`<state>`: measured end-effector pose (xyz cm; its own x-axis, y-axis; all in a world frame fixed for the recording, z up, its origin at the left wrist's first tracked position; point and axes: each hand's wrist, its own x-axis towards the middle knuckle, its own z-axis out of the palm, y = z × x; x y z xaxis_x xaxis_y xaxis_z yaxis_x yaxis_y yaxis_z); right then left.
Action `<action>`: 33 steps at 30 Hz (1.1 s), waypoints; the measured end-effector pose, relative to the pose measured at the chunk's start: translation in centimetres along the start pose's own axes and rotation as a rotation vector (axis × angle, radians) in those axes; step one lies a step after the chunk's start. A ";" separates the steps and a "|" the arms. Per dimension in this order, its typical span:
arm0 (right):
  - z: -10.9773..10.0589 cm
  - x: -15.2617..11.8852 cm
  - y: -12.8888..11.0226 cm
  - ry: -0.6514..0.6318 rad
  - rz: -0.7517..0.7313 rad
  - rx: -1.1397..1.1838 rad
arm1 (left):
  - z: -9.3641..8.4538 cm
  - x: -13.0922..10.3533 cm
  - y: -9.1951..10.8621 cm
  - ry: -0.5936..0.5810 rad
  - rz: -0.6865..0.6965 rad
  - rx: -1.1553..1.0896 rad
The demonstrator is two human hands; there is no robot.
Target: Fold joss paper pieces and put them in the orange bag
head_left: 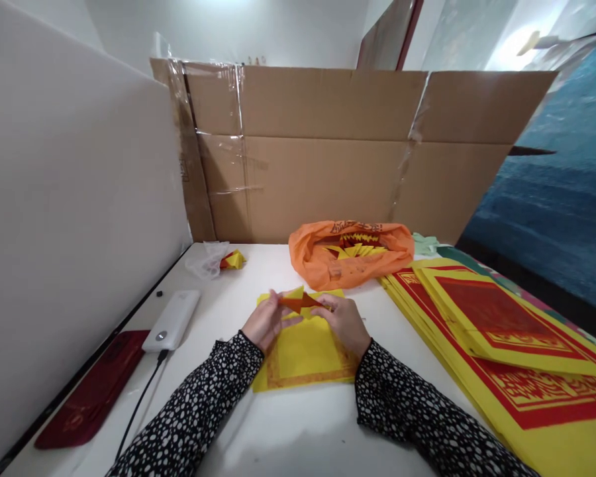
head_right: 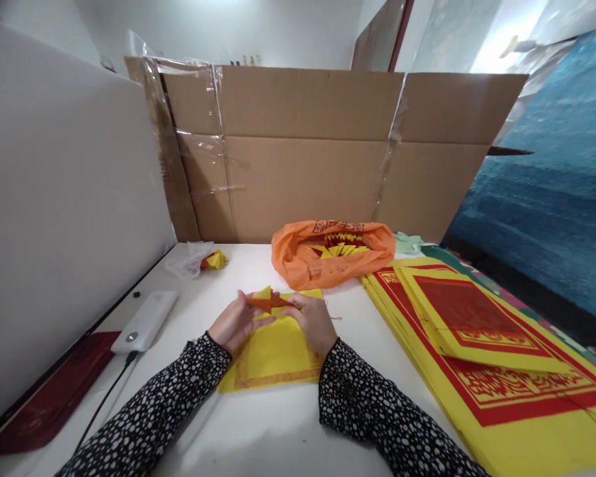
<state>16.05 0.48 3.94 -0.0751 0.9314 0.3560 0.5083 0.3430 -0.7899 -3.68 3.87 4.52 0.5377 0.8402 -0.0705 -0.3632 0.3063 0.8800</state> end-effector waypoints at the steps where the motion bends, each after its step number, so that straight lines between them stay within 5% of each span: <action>1: -0.2 0.2 -0.1 0.045 -0.054 -0.051 | 0.0 -0.1 0.1 -0.044 -0.063 -0.069; 6: -0.3 0.7 -0.4 -0.028 -0.309 -0.121 | 0.0 -0.4 -0.6 -0.021 -0.157 -0.167; 10: 0.4 0.0 -0.9 0.090 -0.206 -0.016 | -0.1 -0.1 -1.1 0.135 -0.041 -0.175; 16: 2.1 -1.0 -1.5 0.021 -0.022 0.094 | -0.4 0.4 -1.1 0.244 0.058 -0.221; 26: 3.1 -1.1 -1.9 0.032 -0.119 0.024 | 0.5 0.3 -1.4 0.235 0.074 -0.318; 33: 3.4 -1.1 -1.9 0.224 -0.119 0.060 | 0.6 0.4 -1.7 0.334 0.024 -0.318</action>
<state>12.27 -0.81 3.33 0.0641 0.8363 0.5445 0.4550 0.4612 -0.7618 -2.43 3.45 3.27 0.2707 0.9310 -0.2447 -0.6161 0.3629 0.6991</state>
